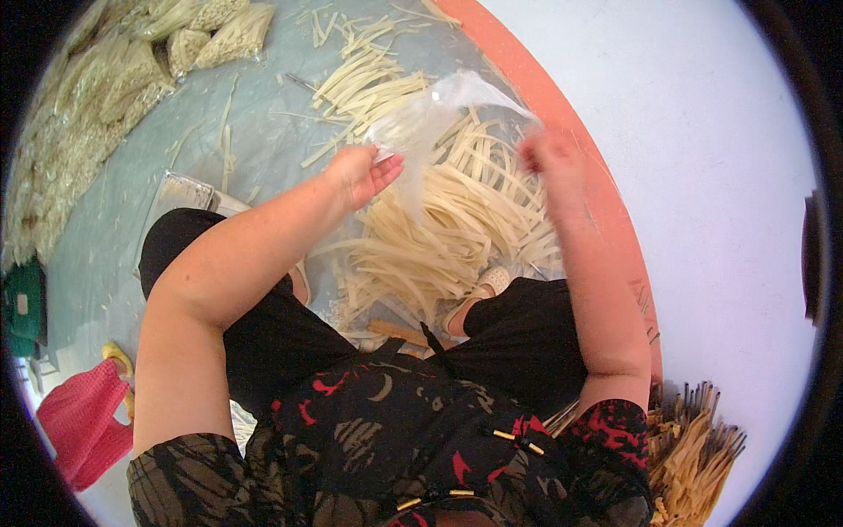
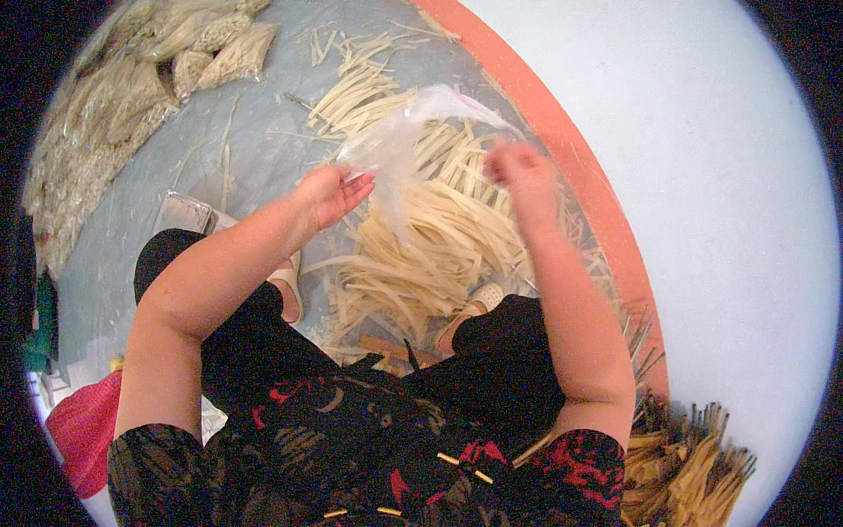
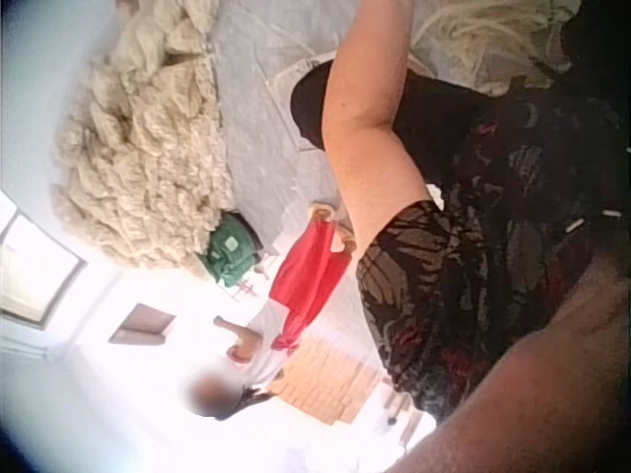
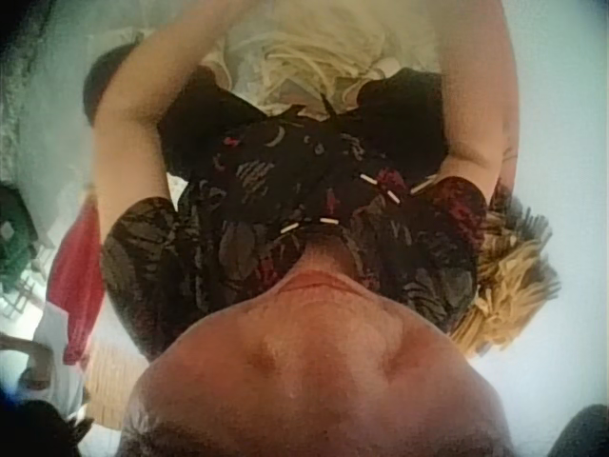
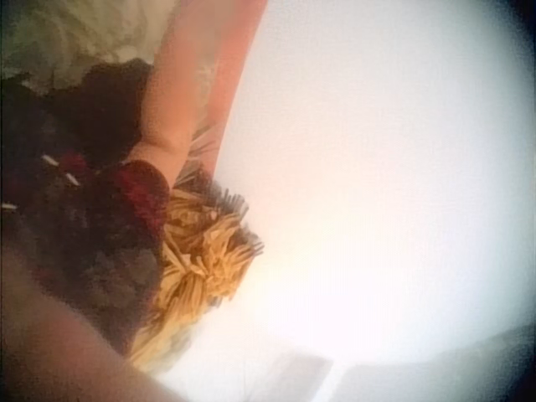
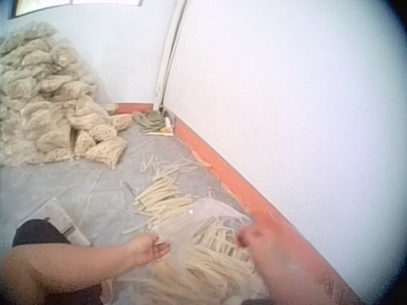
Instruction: The person gathers long white flexible strips into bundles by hand, uses a thin white tie to secure the bundles, and places them aside while using a scale nearby.
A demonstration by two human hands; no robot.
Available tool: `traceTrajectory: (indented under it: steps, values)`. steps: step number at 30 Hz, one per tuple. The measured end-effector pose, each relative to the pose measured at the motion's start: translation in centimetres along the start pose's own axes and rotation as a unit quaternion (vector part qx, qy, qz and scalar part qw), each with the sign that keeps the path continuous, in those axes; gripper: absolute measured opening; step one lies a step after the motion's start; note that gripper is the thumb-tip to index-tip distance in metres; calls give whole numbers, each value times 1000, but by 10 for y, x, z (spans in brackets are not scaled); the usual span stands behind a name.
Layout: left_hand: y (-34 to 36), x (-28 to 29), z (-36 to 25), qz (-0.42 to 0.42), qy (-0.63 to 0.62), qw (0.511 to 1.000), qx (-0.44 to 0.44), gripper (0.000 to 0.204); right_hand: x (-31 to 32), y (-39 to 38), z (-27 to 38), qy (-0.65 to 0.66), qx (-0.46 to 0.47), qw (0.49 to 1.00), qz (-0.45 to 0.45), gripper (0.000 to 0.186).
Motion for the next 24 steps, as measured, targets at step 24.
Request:
traceTrajectory:
  steps: [24]
  values:
    - [-75, -23, 37, 194, 59, 977, 70, 34, -71, -19, -11, 253, -62, 961, 96, 25]
Point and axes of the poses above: each hand's wrist, its own y-axis towards the middle knuckle, its own x-axis out of the back of the hand, z = x × y, the point moved 1 cm from there along y, towards the middle knuckle, and after that the axes turned 3 degrees about -x, right-handed, at the moved point
